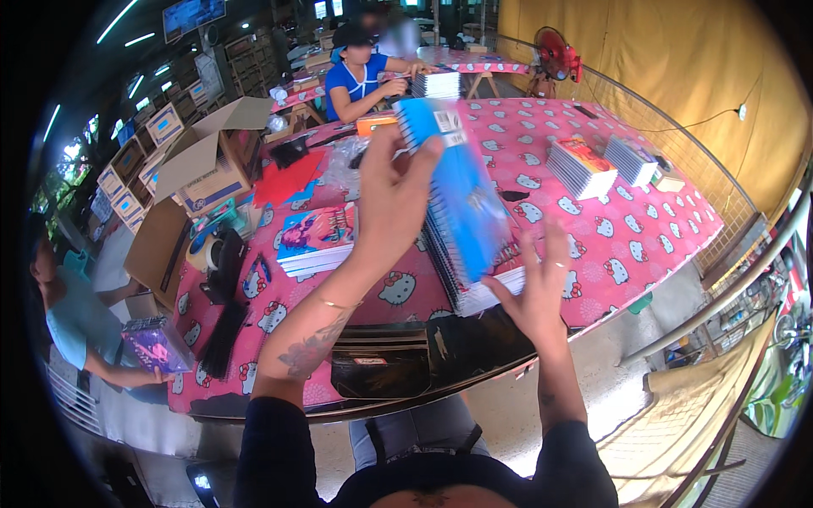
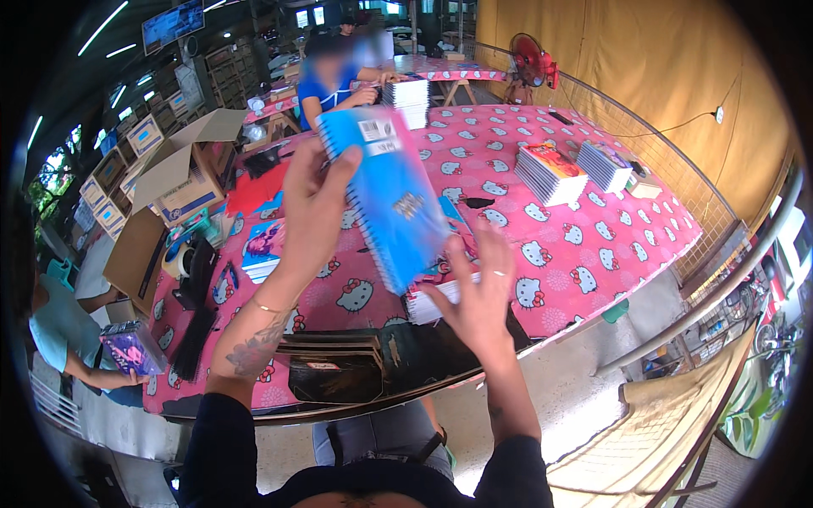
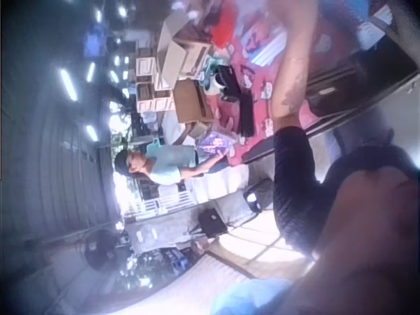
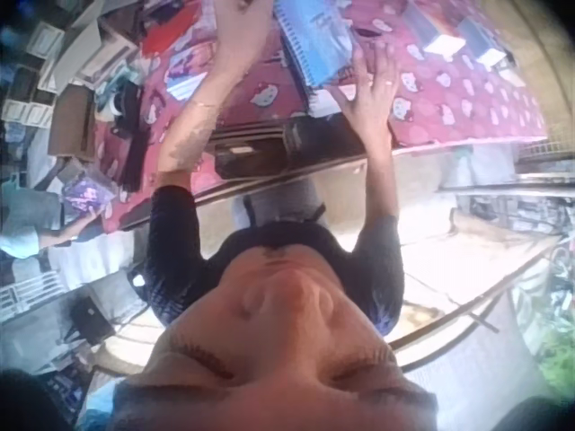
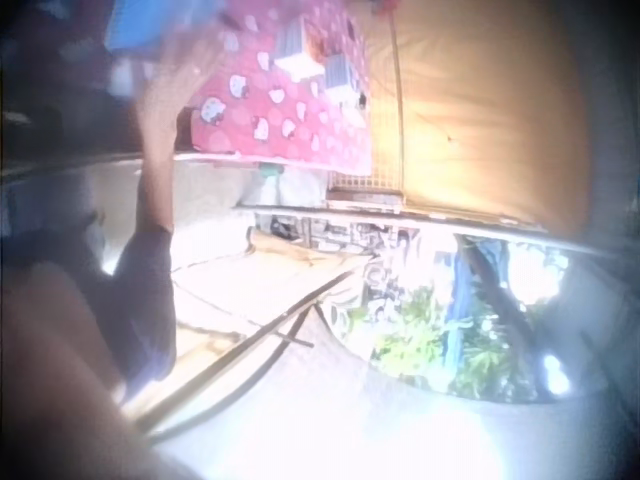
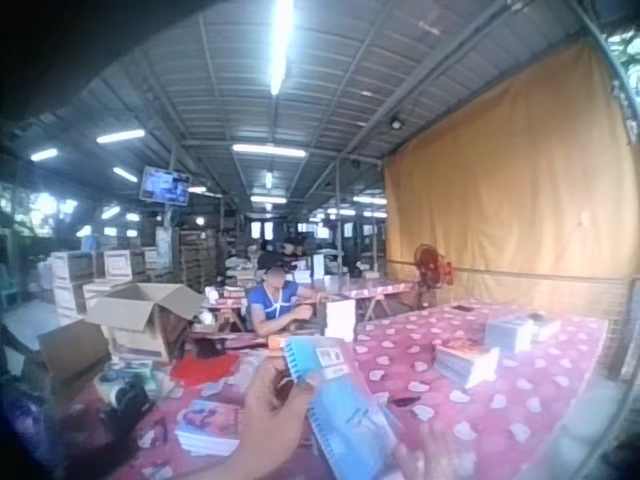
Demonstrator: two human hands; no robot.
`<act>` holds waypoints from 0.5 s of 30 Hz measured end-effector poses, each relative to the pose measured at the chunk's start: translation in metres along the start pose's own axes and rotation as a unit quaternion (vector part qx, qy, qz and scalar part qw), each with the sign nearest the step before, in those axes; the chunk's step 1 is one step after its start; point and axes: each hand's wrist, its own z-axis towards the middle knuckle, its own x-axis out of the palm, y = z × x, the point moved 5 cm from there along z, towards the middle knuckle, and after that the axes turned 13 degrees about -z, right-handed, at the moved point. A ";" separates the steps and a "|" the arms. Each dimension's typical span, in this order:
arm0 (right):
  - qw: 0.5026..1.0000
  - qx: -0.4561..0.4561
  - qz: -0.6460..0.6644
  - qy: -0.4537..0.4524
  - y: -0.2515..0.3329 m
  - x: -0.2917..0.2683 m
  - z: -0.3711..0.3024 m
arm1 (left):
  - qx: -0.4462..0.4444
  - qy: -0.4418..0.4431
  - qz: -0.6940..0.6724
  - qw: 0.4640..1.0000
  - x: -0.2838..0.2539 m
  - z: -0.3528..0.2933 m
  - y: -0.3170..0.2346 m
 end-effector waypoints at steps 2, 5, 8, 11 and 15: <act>0.988 0.033 0.151 0.016 -0.001 0.011 0.009 | 0.187 0.084 0.191 0.960 0.014 0.020 0.011; 0.864 0.245 0.439 0.034 -0.021 0.043 -0.005 | 0.179 0.196 0.236 0.935 0.028 0.045 0.067; 0.792 0.312 0.525 -0.010 -0.015 0.058 -0.017 | 0.045 0.253 0.246 0.935 0.029 0.055 0.113; 0.738 0.377 0.488 -0.274 -0.043 0.042 -0.030 | -0.055 0.329 0.385 0.860 -0.006 0.055 0.175; 0.974 0.182 0.125 0.049 -0.013 0.044 -0.039 | -0.044 0.286 0.572 0.767 -0.026 0.010 0.225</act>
